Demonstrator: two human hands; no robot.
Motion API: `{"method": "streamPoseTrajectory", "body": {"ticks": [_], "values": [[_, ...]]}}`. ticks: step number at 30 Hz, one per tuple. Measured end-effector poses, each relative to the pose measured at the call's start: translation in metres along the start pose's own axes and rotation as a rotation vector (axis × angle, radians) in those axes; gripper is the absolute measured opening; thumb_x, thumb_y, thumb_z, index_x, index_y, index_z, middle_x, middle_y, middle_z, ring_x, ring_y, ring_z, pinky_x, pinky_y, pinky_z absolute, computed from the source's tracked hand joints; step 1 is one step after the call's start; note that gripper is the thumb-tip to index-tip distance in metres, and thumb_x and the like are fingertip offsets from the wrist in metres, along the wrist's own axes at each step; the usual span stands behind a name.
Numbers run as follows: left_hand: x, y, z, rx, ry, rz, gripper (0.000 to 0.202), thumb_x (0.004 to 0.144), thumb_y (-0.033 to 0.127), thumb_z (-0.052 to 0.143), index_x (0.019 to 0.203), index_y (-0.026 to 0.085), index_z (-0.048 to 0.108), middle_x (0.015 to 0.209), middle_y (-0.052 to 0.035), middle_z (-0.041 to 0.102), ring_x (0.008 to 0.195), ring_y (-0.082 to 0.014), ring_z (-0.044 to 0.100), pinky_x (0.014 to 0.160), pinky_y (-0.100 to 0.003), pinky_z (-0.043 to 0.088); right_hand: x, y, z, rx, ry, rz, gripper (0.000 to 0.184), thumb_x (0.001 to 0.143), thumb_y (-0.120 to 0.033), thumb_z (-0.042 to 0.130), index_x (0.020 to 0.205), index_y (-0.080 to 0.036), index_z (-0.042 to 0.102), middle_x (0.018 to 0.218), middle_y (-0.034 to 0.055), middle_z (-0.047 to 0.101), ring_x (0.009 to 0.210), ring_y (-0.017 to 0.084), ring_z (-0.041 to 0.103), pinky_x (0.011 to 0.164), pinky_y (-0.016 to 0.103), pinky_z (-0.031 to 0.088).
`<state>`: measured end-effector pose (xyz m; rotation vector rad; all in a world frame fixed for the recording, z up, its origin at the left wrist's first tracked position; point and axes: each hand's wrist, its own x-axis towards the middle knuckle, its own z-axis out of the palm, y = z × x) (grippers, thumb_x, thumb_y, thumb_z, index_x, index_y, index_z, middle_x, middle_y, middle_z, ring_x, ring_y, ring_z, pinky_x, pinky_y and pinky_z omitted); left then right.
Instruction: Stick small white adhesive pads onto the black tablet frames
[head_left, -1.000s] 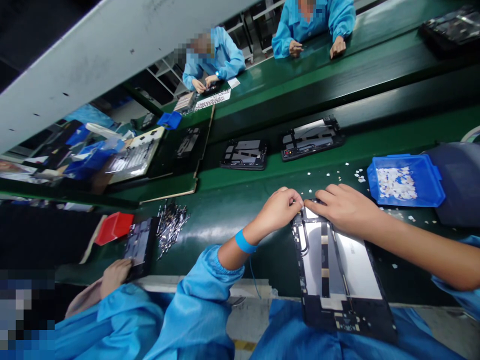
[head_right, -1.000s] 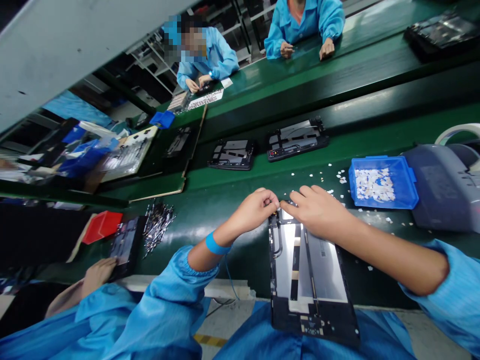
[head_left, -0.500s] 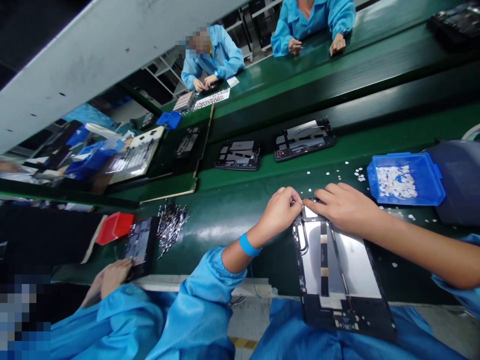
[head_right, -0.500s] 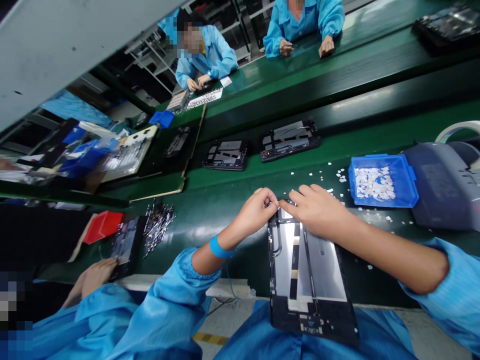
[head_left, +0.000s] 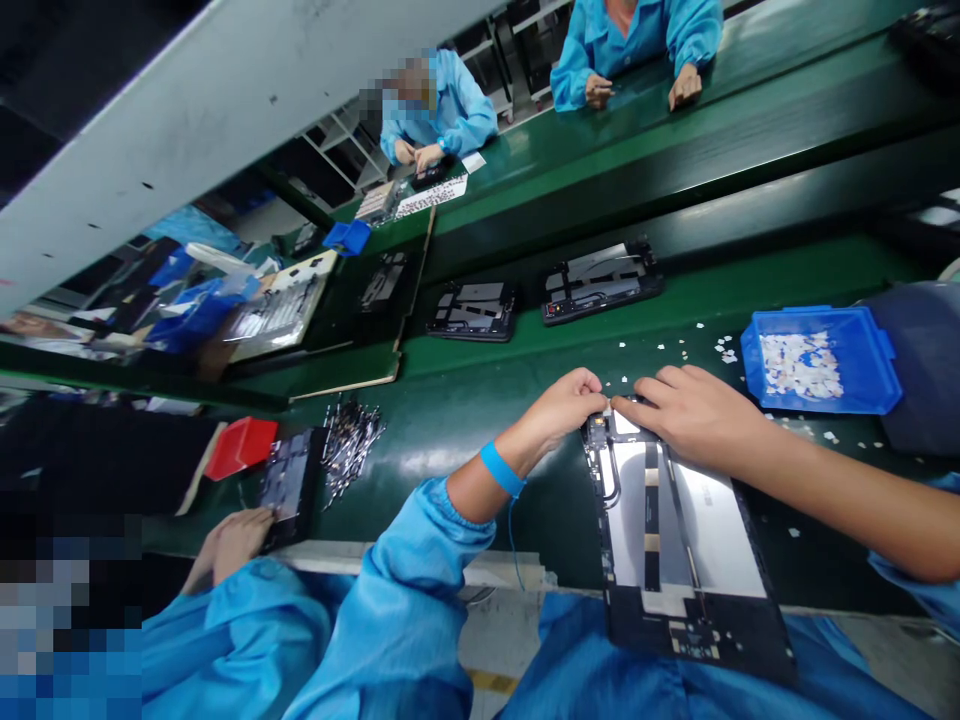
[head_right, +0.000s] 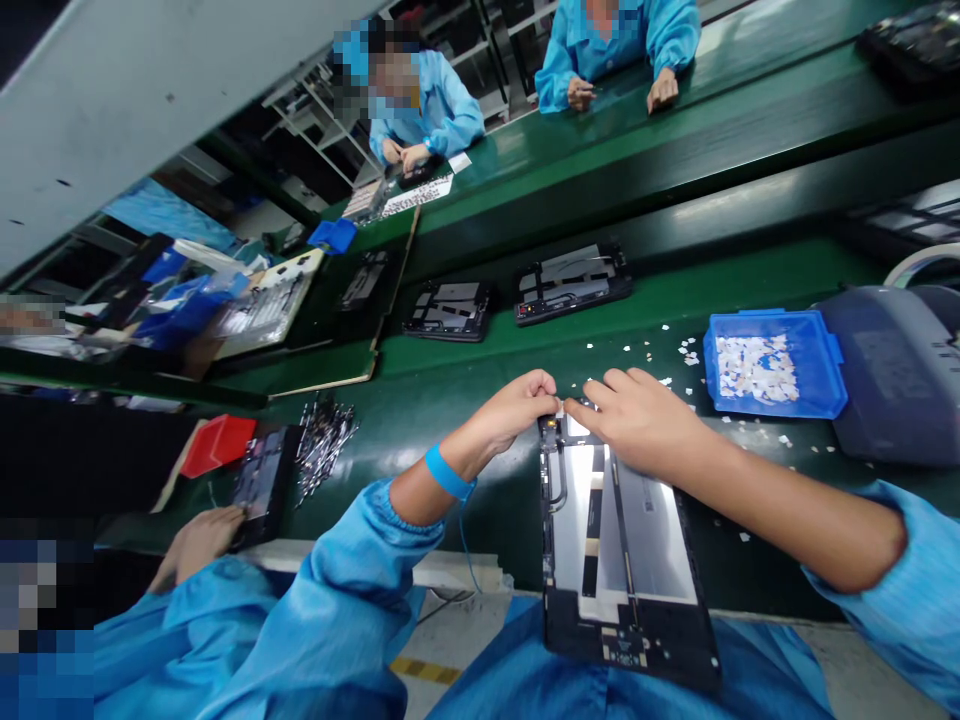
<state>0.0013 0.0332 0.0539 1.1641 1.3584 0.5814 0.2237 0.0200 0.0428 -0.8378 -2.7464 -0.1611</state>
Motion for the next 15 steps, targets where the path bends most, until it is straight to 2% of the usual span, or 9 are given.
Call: {"method": "streamPoseTrajectory", "body": {"ticks": [5,8,11,15], "values": [[0.002,-0.0016,0.0015,0.073,0.018,0.043,0.013,0.075,0.007,0.058,0.075,0.019,0.053,0.069,0.0053,0.047,0.062,-0.0101,0.042,0.057,-0.026,0.03,0.0002,-0.0002,-0.0003,0.013,0.001,0.001,0.037,0.093,-0.012,0.061,0.127,-0.019,0.071,0.092,0.0095,0.065,0.081,0.023,0.044,0.068,0.037,0.02],[0.0043,-0.001,0.0003,0.124,-0.023,0.037,0.012,0.075,0.008,0.057,0.076,0.019,0.053,0.068,0.0054,0.048,0.062,-0.0105,0.042,0.057,-0.026,0.03,-0.0016,0.0001,0.0005,0.023,0.003,0.01,0.034,0.094,-0.012,0.059,0.125,-0.018,0.072,0.093,0.0102,0.066,0.081,0.023,0.046,0.068,0.037,0.021],[0.0028,-0.0034,-0.0031,0.2,-0.06,0.046,0.013,0.075,0.012,0.063,0.083,0.02,0.056,0.069,0.0063,0.048,0.062,-0.011,0.042,0.057,-0.026,0.029,-0.0046,-0.0007,0.0017,0.026,0.009,0.029,0.035,0.095,-0.011,0.057,0.126,-0.018,0.072,0.095,0.0108,0.068,0.081,0.023,0.047,0.069,0.037,0.023],[-0.0006,-0.0099,-0.0045,0.246,-0.004,0.145,0.023,0.075,0.013,0.069,0.095,0.02,0.059,0.079,0.0051,0.05,0.07,-0.0115,0.047,0.062,-0.024,0.035,-0.0035,-0.0028,0.0048,0.016,0.01,0.035,0.035,0.097,-0.013,0.055,0.127,-0.019,0.072,0.094,0.01,0.069,0.082,0.023,0.05,0.069,0.037,0.026]]}}
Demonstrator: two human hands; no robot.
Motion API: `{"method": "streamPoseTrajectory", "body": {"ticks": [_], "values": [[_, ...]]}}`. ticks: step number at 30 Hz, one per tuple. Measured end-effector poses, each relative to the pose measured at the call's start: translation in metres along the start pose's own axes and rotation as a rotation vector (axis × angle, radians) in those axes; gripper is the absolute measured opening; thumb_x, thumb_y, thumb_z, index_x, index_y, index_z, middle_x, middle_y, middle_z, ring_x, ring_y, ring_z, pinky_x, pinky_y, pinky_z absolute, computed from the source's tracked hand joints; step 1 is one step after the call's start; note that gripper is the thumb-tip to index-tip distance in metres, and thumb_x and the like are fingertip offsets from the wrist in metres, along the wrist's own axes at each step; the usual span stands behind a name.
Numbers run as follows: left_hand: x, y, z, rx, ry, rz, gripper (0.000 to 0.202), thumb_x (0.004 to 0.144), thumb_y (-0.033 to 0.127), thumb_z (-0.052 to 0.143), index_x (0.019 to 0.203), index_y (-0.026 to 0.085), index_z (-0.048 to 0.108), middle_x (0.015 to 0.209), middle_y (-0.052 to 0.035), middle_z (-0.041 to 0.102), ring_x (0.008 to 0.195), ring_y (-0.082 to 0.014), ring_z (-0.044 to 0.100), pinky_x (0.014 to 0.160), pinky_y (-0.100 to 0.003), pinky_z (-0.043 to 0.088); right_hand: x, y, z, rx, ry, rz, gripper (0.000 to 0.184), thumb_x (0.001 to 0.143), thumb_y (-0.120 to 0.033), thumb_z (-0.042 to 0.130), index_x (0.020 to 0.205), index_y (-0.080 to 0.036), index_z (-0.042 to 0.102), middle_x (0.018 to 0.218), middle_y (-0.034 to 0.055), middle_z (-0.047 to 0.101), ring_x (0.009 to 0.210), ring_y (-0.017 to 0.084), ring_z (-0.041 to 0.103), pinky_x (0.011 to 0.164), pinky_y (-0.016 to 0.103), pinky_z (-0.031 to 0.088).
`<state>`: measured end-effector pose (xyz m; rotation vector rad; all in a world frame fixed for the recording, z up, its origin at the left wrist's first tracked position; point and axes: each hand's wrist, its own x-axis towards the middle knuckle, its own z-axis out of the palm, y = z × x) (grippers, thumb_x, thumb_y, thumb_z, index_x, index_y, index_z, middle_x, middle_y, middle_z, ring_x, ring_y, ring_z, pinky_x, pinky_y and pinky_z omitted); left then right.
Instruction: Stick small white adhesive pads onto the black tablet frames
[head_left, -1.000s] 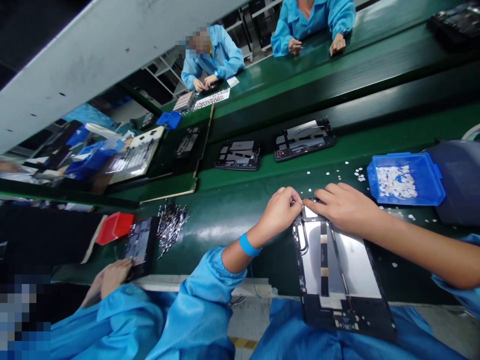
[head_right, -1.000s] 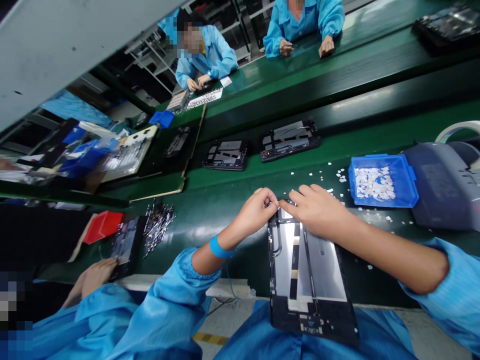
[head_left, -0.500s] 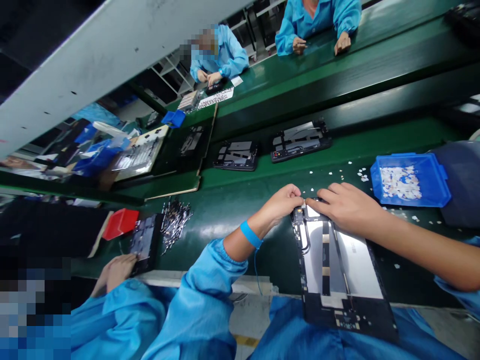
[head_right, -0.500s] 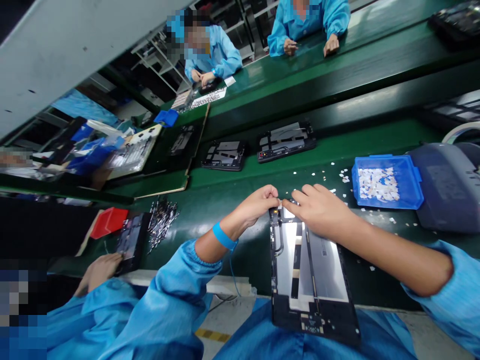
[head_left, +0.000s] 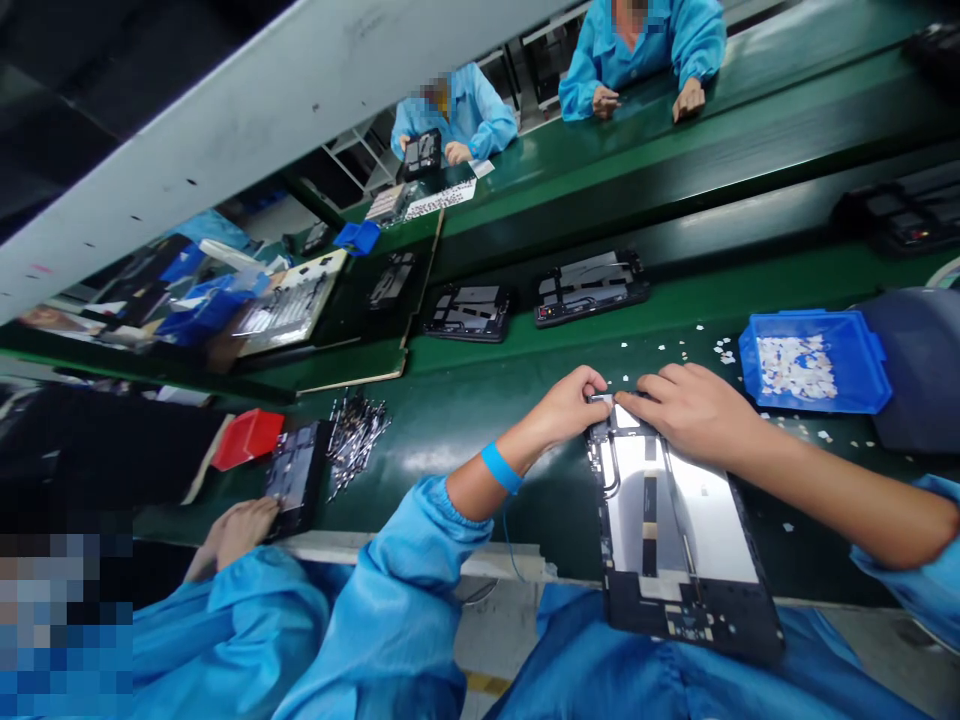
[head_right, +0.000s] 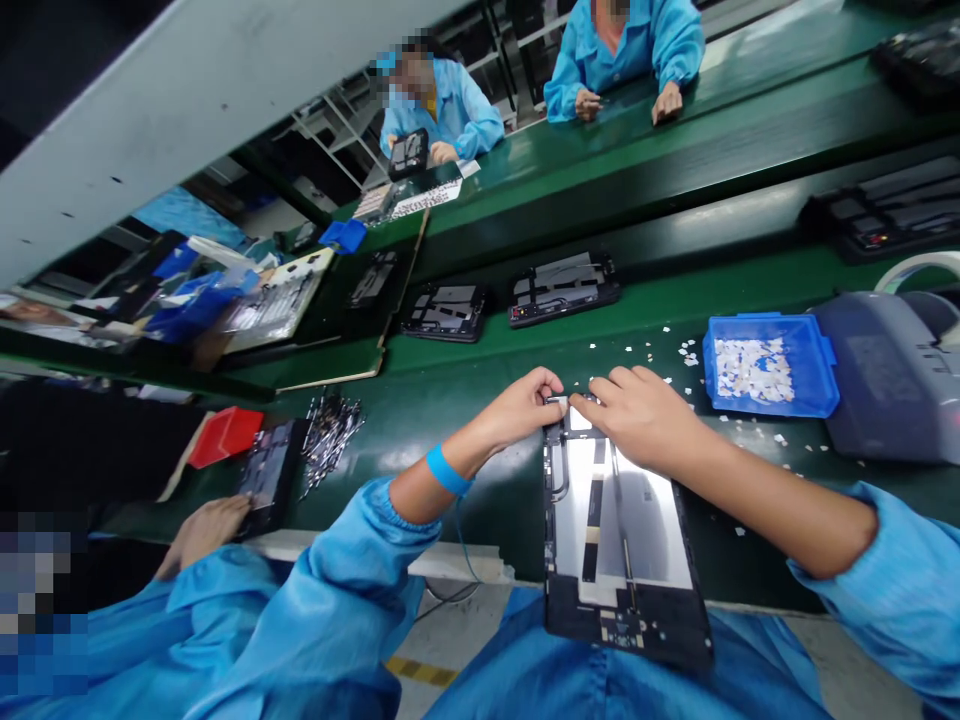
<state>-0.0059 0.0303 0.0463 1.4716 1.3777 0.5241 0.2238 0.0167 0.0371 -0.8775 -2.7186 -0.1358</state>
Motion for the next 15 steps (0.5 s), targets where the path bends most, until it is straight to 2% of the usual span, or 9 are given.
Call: {"method": "streamPoseTrajectory", "body": {"ticks": [3,5,7,9,11,13,15], "values": [[-0.004,-0.001,0.001,0.029,0.031,0.003,0.027,0.078,0.014,0.069,0.102,0.02,0.06,0.085,0.0035,0.052,0.073,-0.0117,0.049,0.065,-0.025,0.038,0.003,0.003,0.0,0.023,0.007,0.015,0.032,0.098,-0.014,0.054,0.123,-0.019,0.073,0.093,0.0093,0.07,0.082,0.023,0.054,0.071,0.036,0.031],[-0.014,-0.002,0.001,0.089,0.092,0.032,0.034,0.08,0.018,0.071,0.113,0.02,0.061,0.093,0.0011,0.055,0.078,-0.0132,0.051,0.071,-0.026,0.043,-0.003,0.007,-0.004,0.069,0.068,0.067,0.032,0.101,-0.016,0.049,0.122,-0.018,0.074,0.102,0.0106,0.074,0.086,0.024,0.059,0.076,0.037,0.038],[-0.037,-0.006,0.001,0.142,0.196,0.078,0.042,0.085,0.024,0.071,0.124,0.019,0.06,0.105,-0.0028,0.058,0.087,-0.0158,0.054,0.081,-0.03,0.047,-0.021,0.01,-0.011,0.14,0.171,0.2,0.036,0.104,-0.019,0.044,0.123,-0.018,0.074,0.114,0.0117,0.075,0.097,0.026,0.065,0.085,0.04,0.045],[-0.068,-0.014,0.004,0.15,0.257,0.089,0.047,0.091,0.029,0.066,0.136,0.019,0.057,0.113,-0.0066,0.058,0.092,-0.0182,0.056,0.088,-0.035,0.049,-0.052,0.008,-0.018,0.215,0.232,0.417,0.037,0.106,-0.027,0.042,0.126,-0.02,0.073,0.118,0.0113,0.076,0.105,0.028,0.069,0.091,0.042,0.05],[-0.1,-0.024,0.014,0.138,0.206,0.066,0.052,0.095,0.034,0.062,0.145,0.02,0.053,0.115,-0.0082,0.058,0.094,-0.0201,0.058,0.09,-0.038,0.051,-0.086,-0.003,-0.022,0.288,0.175,0.607,0.039,0.106,-0.039,0.044,0.125,-0.022,0.073,0.115,0.0107,0.077,0.103,0.031,0.072,0.089,0.045,0.054],[-0.124,-0.031,0.029,0.146,0.101,0.085,0.056,0.098,0.036,0.059,0.152,0.024,0.049,0.115,-0.0083,0.059,0.1,-0.0227,0.059,0.094,-0.04,0.052,-0.109,-0.021,-0.024,0.361,0.039,0.668,0.044,0.104,-0.049,0.046,0.126,-0.021,0.073,0.118,0.0123,0.077,0.103,0.033,0.073,0.087,0.047,0.057],[-0.137,-0.033,0.043,0.15,0.066,0.126,0.059,0.1,0.035,0.056,0.157,0.028,0.045,0.12,-0.0093,0.06,0.11,-0.0258,0.058,0.102,-0.044,0.051,-0.115,-0.041,-0.03,0.422,-0.048,0.683,0.052,0.102,-0.053,0.048,0.135,-0.018,0.069,0.121,0.0156,0.076,0.104,0.035,0.073,0.085,0.048,0.059]]}}
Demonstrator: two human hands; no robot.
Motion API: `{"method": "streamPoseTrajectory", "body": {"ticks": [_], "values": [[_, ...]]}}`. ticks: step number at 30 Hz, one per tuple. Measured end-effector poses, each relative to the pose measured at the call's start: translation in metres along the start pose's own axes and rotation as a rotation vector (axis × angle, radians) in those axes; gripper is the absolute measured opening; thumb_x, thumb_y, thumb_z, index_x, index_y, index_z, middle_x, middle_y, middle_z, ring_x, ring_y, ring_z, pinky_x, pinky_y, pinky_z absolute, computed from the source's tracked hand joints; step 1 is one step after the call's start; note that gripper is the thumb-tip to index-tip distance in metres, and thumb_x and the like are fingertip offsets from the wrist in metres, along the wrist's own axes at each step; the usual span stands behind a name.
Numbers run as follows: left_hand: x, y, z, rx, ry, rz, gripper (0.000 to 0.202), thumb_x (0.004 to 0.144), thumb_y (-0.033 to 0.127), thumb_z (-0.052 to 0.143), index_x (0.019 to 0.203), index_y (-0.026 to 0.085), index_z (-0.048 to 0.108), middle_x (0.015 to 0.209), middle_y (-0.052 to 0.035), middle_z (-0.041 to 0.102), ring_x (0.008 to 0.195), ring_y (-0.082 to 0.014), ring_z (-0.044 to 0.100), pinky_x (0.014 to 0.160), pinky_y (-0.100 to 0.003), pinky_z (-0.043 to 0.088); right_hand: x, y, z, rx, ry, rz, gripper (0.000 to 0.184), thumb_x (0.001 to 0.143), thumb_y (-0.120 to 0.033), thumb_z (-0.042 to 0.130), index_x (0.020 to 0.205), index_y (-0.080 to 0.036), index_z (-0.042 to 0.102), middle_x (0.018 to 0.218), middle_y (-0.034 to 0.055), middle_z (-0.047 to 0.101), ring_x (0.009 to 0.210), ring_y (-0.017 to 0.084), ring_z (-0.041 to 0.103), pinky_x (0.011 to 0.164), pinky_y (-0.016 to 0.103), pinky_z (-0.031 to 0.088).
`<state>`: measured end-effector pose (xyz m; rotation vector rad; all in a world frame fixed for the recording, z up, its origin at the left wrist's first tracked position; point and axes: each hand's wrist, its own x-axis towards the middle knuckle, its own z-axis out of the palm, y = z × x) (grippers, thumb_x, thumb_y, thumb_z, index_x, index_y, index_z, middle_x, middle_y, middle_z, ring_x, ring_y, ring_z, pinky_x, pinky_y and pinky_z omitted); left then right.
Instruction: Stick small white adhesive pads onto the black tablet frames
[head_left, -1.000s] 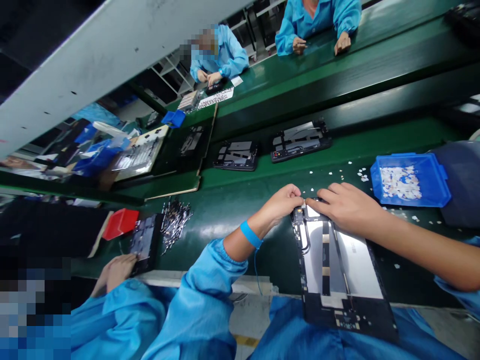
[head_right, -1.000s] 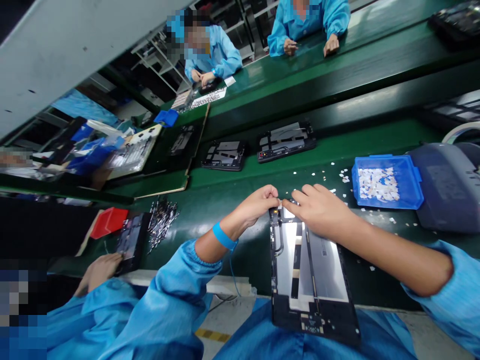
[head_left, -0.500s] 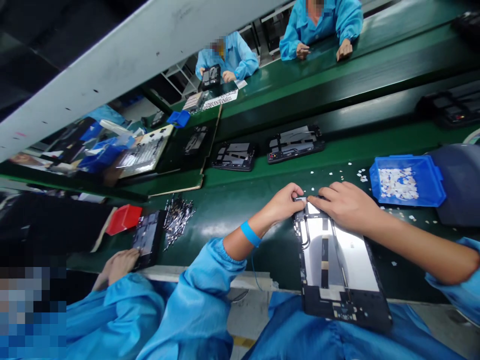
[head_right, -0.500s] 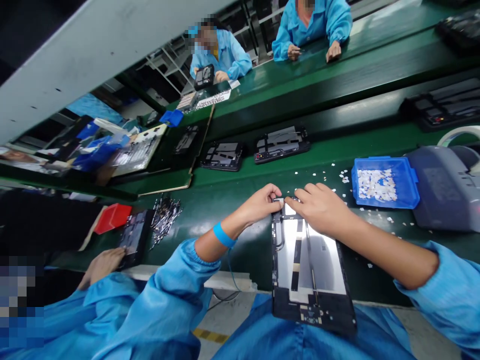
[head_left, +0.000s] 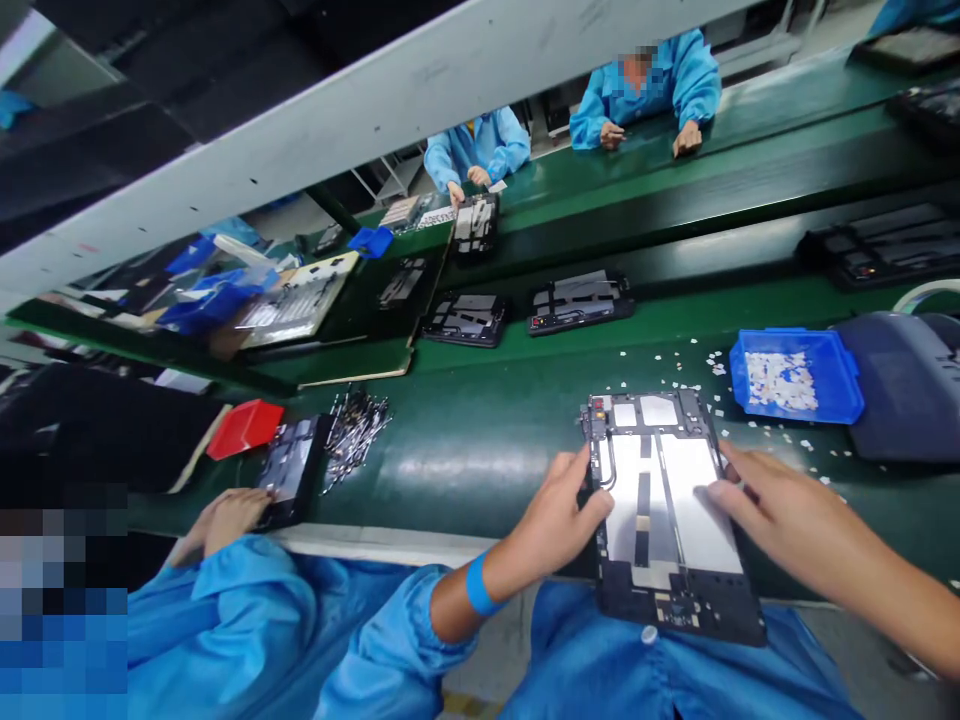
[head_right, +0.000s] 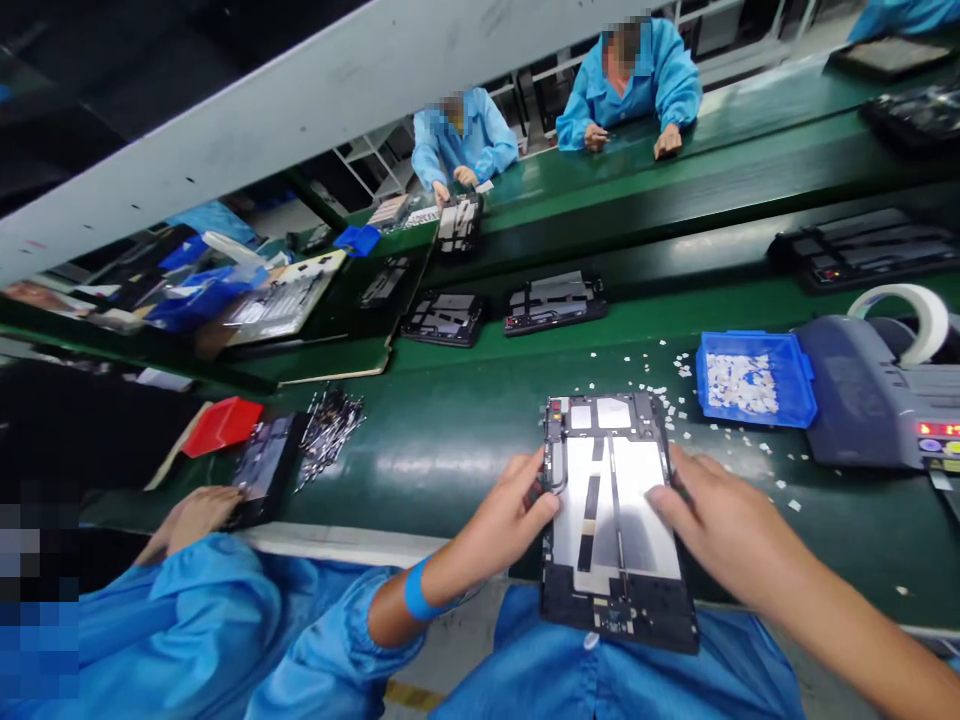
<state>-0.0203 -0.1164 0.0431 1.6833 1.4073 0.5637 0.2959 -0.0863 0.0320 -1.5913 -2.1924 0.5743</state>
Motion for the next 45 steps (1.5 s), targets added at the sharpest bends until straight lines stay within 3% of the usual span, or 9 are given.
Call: {"method": "streamPoseTrajectory", "body": {"ticks": [4,7,13,17,20,24,29,39,45], "values": [[-0.006,-0.001,-0.004,-0.166,0.177,-0.035,0.07,0.1,0.038,0.054,0.165,0.024,0.032,0.154,-0.0129,0.051,0.144,-0.0306,0.045,0.124,-0.047,0.034,0.007,-0.05,-0.012,0.183,-0.078,0.007,0.065,0.102,-0.054,0.049,0.153,-0.014,0.054,0.121,0.0163,0.073,0.091,0.027,0.072,0.077,0.041,0.06],[-0.012,-0.02,-0.049,-0.388,0.345,-0.198,0.074,0.095,0.041,0.059,0.164,0.024,0.037,0.162,-0.0086,0.049,0.146,-0.0301,0.047,0.123,-0.042,0.038,0.03,-0.067,-0.024,0.341,-0.214,-0.066,0.054,0.103,-0.045,0.047,0.15,-0.021,0.058,0.122,0.0104,0.074,0.081,0.019,0.071,0.075,0.033,0.059],[-0.039,-0.101,-0.165,-0.33,0.623,-0.455,0.086,0.077,0.042,0.072,0.157,0.02,0.046,0.123,-0.0074,0.075,0.105,-0.0242,0.069,0.088,-0.034,0.057,0.071,-0.028,0.002,0.109,0.053,-0.132,0.034,0.099,-0.032,0.051,0.12,-0.02,0.076,0.107,0.0095,0.078,0.094,0.025,0.073,0.083,0.039,0.057],[-0.044,-0.121,-0.189,0.215,0.635,-0.498,0.072,0.079,0.035,0.065,0.146,0.011,0.056,0.104,-0.0111,0.074,0.101,-0.0285,0.067,0.087,-0.039,0.055,0.091,-0.026,0.03,-0.026,0.008,-0.265,0.034,0.1,-0.022,0.05,0.121,-0.02,0.076,0.104,0.0103,0.077,0.097,0.027,0.071,0.087,0.041,0.055],[-0.029,-0.094,-0.166,0.535,0.619,-0.356,0.058,0.082,0.031,0.062,0.136,0.011,0.063,0.12,-0.0176,0.069,0.12,-0.0363,0.06,0.104,-0.049,0.048,0.103,-0.039,0.039,-0.06,-0.052,-0.273,0.031,0.099,-0.021,0.051,0.116,-0.02,0.077,0.098,0.0094,0.075,0.09,0.025,0.07,0.082,0.038,0.053],[0.016,-0.031,-0.088,0.429,0.264,-0.01,0.032,0.095,0.031,0.054,0.121,0.023,0.071,0.105,-0.0096,0.072,0.101,-0.0276,0.066,0.098,-0.041,0.051,0.112,-0.05,0.043,-0.049,-0.102,-0.242,0.033,0.098,-0.019,0.049,0.11,-0.022,0.08,0.097,0.0077,0.076,0.084,0.022,0.07,0.078,0.034,0.052],[0.08,0.016,-0.017,0.311,0.134,0.079,0.042,0.094,0.031,0.065,0.135,0.021,0.064,0.098,-0.0072,0.072,0.096,-0.0264,0.066,0.09,-0.038,0.05,0.116,-0.056,0.043,0.193,-0.155,-0.195,0.041,0.097,-0.016,0.046,0.119,-0.026,0.079,0.112,0.0064,0.079,0.101,0.023,0.074,0.087,0.035,0.056],[0.077,0.007,0.004,-0.26,0.297,-0.028,0.037,0.095,0.025,0.062,0.132,0.024,0.063,0.104,-0.0043,0.077,0.094,-0.0186,0.071,0.085,-0.031,0.054,0.108,-0.06,0.044,0.45,-0.025,-0.108,0.025,0.094,-0.022,0.055,0.105,-0.024,0.077,0.102,0.0045,0.08,0.091,0.022,0.075,0.082,0.035,0.057],[0.075,0.006,0.007,-0.493,0.324,-0.135,0.017,0.083,0.026,0.073,0.098,0.018,0.071,0.092,-0.0049,0.077,0.085,-0.0174,0.071,0.078,-0.029,0.054,0.109,-0.068,0.052,0.472,0.061,-0.148,0.017,0.092,-0.023,0.058,0.093,-0.023,0.074,0.09,0.0033,0.077,0.08,0.019,0.071,0.072,0.031,0.052]]}}
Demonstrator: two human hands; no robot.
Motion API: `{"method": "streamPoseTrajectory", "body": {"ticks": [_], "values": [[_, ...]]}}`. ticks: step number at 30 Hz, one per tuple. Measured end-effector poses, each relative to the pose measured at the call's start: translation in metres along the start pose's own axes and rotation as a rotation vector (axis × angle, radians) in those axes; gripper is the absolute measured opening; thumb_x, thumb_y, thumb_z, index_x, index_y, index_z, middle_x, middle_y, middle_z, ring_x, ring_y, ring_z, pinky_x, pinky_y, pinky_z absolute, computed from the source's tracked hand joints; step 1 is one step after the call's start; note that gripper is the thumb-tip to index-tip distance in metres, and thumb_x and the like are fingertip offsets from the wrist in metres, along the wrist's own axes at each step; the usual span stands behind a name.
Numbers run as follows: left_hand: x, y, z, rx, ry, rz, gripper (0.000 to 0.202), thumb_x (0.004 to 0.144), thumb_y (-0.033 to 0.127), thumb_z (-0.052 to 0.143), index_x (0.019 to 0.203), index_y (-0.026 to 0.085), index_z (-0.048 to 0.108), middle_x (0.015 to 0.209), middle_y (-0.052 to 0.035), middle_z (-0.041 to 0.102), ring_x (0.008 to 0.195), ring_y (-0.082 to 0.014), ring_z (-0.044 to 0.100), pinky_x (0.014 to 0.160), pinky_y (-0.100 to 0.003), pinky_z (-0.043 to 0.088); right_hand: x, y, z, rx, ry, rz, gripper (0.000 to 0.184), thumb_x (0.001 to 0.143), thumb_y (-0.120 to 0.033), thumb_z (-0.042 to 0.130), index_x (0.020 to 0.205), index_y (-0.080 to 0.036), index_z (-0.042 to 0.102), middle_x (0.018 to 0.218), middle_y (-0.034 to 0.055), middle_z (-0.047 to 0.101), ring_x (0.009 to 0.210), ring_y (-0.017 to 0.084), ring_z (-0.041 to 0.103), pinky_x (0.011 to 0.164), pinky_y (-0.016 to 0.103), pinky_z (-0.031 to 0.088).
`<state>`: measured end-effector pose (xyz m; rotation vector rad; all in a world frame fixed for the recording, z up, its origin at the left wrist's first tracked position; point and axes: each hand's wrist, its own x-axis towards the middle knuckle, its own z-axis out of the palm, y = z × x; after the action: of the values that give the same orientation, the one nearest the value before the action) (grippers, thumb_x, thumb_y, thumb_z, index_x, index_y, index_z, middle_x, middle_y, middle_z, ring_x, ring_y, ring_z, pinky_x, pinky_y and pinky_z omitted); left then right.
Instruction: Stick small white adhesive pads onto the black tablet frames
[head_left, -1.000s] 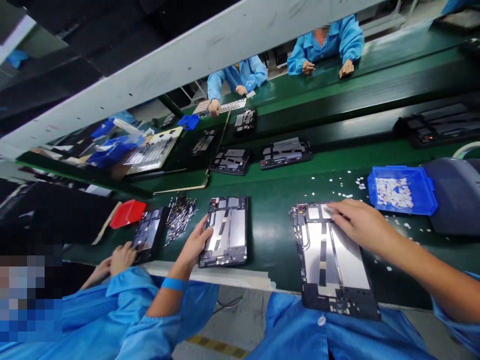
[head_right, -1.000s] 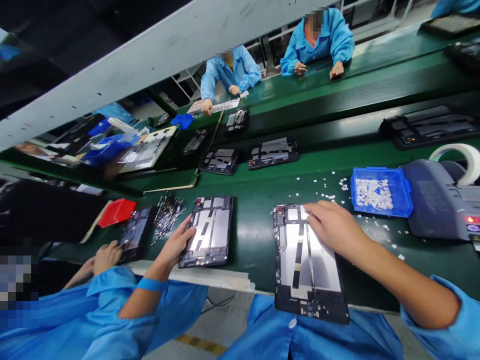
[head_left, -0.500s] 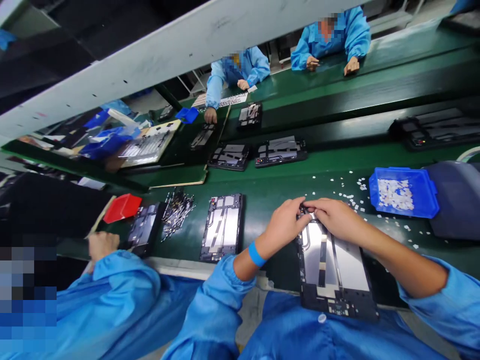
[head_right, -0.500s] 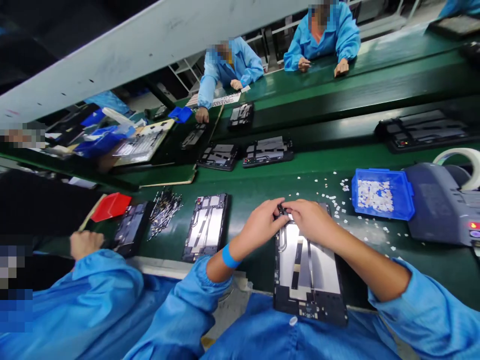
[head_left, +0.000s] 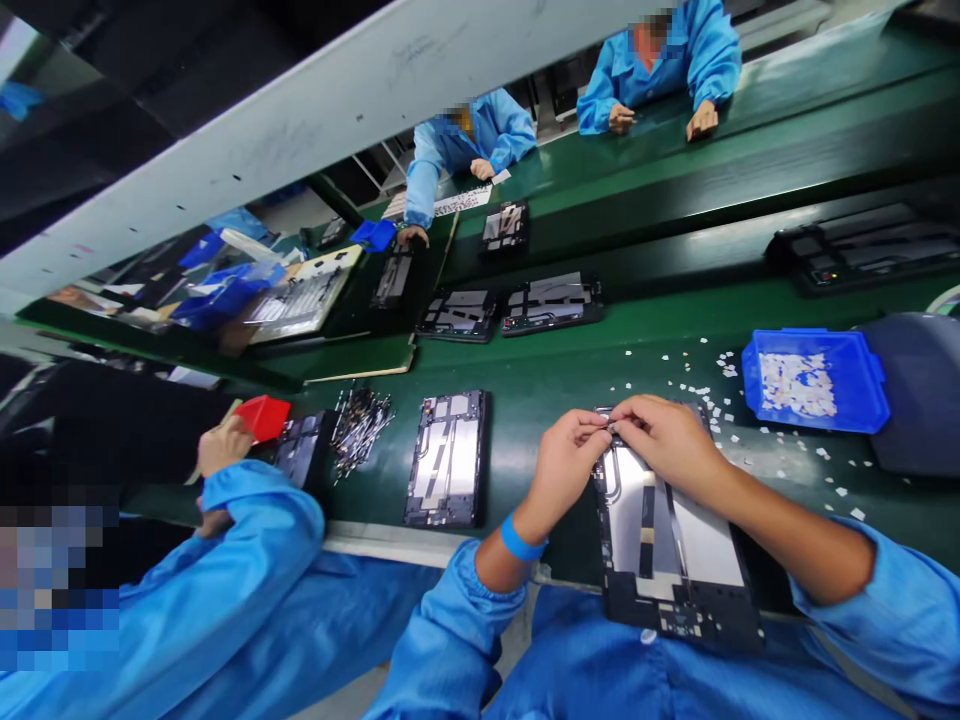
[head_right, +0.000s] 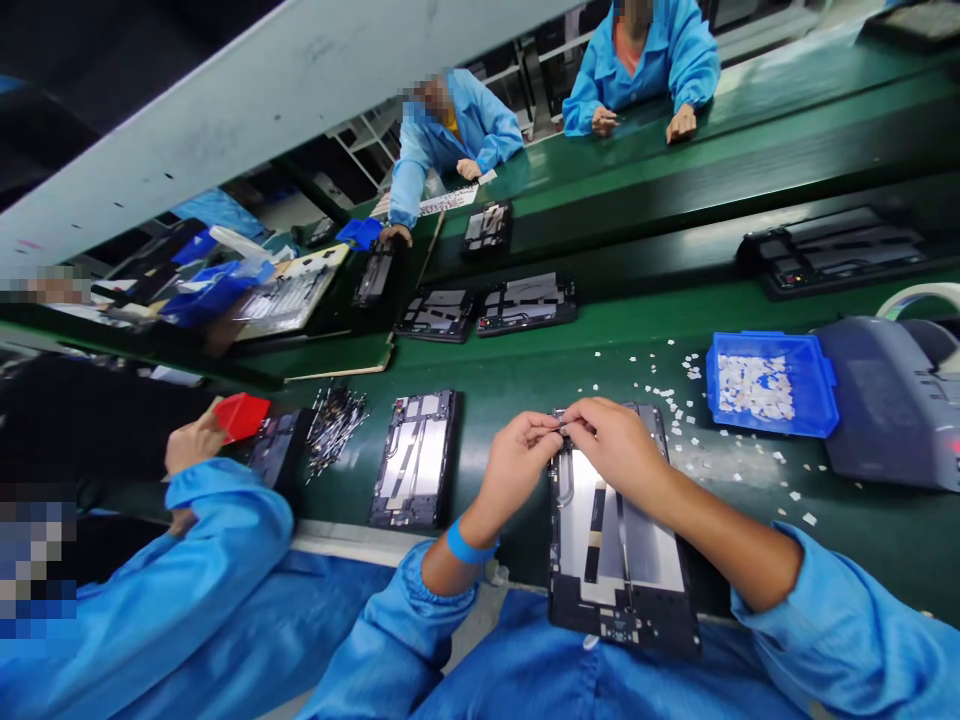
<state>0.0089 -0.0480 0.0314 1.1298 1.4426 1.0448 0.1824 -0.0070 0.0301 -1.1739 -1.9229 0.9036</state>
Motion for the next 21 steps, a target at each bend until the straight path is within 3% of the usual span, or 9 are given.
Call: {"method": "streamPoseTrajectory", "body": {"ticks": [5,10,21], "values": [[0.006,-0.002,-0.003,-0.085,0.007,-0.046,0.016,0.077,0.027,0.074,0.089,0.016,0.074,0.087,-0.0042,0.075,0.077,-0.0148,0.066,0.076,-0.029,0.052,0.0,0.0,0.006,-0.11,0.041,-0.024,0.016,0.094,-0.024,0.056,0.088,-0.023,0.071,0.088,0.0029,0.075,0.081,0.019,0.069,0.072,0.03,0.049],[0.007,-0.008,0.002,-0.133,0.052,-0.079,0.02,0.077,0.033,0.078,0.088,0.017,0.073,0.09,-0.0046,0.075,0.084,-0.0166,0.067,0.08,-0.03,0.053,-0.012,0.002,0.012,-0.282,0.084,-0.008,0.018,0.097,-0.027,0.055,0.088,-0.024,0.07,0.083,0.0033,0.075,0.077,0.022,0.068,0.07,0.032,0.045],[-0.003,-0.016,0.008,-0.2,0.121,-0.047,0.018,0.079,0.033,0.078,0.089,0.018,0.076,0.093,-0.0054,0.078,0.09,-0.0181,0.07,0.09,-0.034,0.054,-0.016,-0.001,0.017,-0.377,0.069,-0.079,0.022,0.1,-0.027,0.054,0.088,-0.023,0.071,0.086,0.0056,0.077,0.08,0.023,0.069,0.074,0.033,0.047]]}}
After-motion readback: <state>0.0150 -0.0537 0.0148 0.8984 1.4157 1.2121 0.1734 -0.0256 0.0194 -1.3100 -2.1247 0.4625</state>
